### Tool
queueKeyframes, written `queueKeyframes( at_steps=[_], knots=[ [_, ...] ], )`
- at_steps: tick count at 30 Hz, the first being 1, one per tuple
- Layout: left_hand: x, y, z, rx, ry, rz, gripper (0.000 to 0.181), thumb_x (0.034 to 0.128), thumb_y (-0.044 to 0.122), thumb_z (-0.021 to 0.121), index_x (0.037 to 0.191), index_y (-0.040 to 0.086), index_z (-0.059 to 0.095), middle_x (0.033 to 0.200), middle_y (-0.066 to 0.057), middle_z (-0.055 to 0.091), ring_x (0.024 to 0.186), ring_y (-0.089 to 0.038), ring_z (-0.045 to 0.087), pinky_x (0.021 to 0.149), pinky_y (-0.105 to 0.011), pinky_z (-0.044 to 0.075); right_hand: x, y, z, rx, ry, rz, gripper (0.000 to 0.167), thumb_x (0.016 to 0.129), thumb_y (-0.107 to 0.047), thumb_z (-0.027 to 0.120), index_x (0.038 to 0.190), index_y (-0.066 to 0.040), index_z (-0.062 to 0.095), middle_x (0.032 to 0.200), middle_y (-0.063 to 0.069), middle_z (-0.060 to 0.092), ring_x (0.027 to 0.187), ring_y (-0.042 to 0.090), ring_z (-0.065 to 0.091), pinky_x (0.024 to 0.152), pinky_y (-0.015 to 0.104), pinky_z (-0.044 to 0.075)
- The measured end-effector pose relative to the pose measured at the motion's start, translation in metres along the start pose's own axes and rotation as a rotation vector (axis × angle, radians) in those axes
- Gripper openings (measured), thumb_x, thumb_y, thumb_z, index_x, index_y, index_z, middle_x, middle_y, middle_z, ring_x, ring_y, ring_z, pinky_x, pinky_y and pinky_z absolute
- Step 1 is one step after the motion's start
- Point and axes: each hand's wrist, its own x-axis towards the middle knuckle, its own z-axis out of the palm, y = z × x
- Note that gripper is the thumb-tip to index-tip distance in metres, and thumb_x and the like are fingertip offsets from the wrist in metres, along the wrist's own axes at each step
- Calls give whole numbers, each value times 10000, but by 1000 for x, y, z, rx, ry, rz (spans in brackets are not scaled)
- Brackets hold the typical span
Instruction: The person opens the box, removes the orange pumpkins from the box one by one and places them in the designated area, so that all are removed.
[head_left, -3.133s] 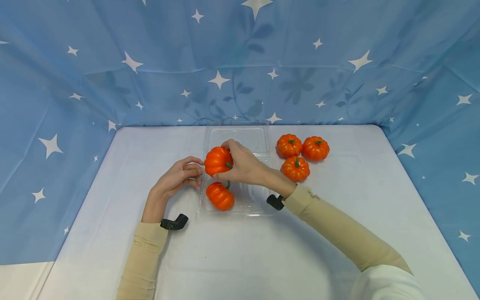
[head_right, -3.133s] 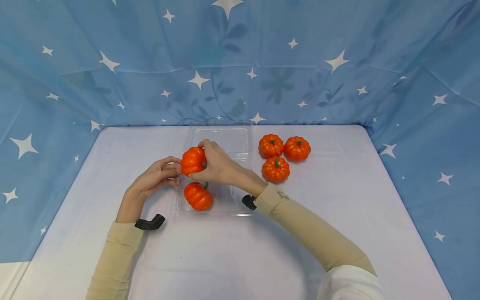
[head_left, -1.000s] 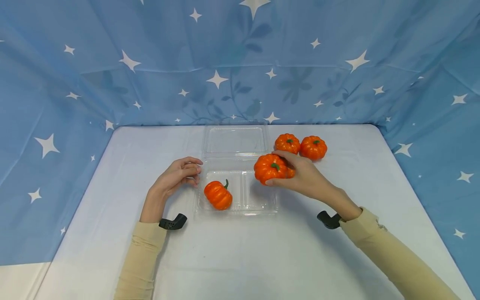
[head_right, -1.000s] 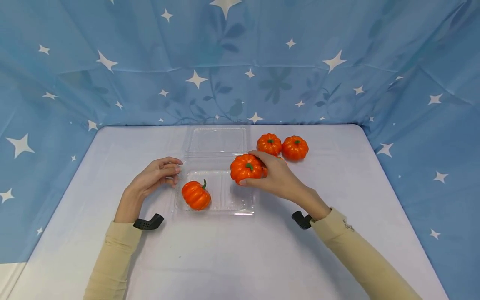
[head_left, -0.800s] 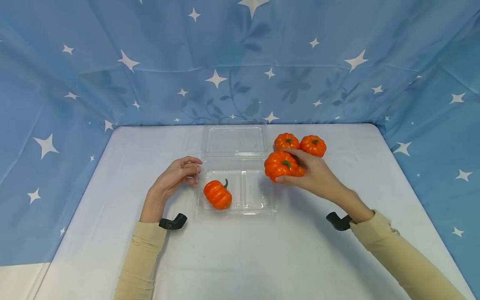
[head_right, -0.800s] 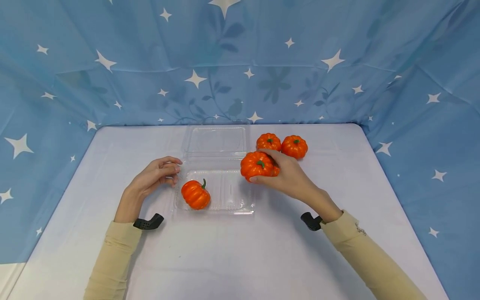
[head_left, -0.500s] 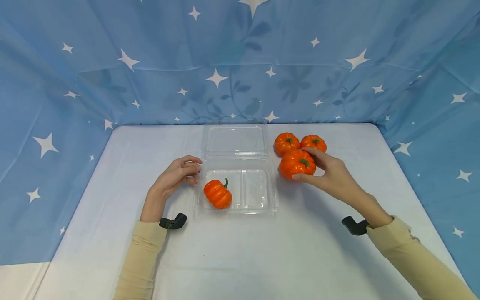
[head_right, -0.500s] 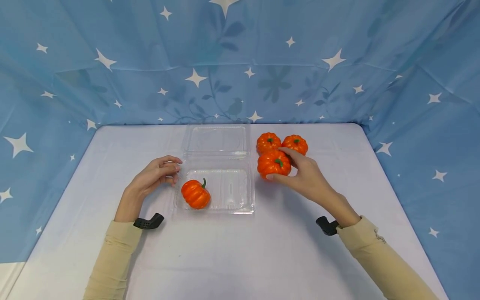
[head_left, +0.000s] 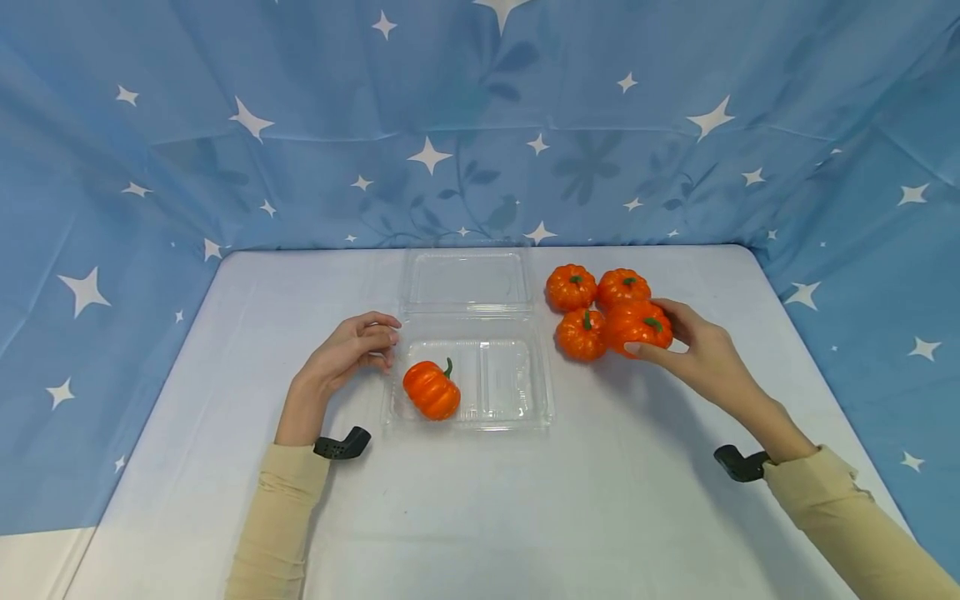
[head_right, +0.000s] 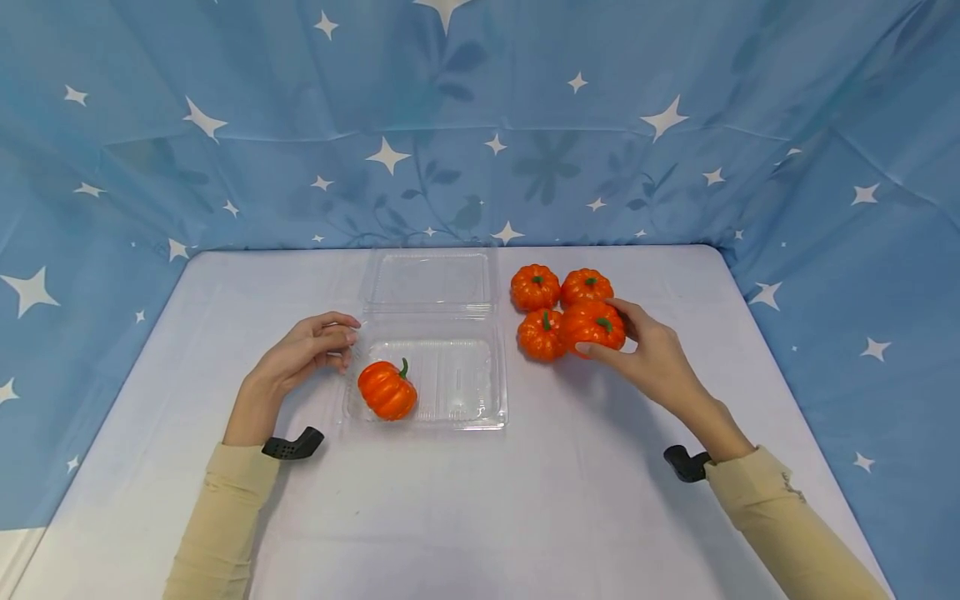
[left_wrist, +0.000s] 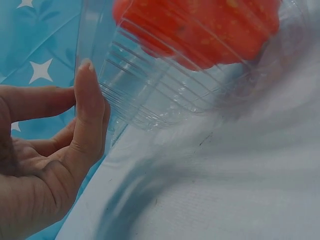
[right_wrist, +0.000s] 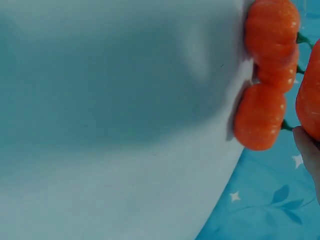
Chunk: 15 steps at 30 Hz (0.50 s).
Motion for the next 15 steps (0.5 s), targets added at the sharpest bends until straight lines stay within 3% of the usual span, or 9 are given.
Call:
queueKeyframes(
  at_steps=[15],
  knots=[
    [1,0,1,-7,-16,-5,438,1029,54,582,1387,-132,413,806,-45,609,655,-162,609,608,-280,599,13,40,10,23,-58,122,855,951,-429,733,1518,68,329,1527,319,418,1384,537,438,1081,650,436]
  ],
)
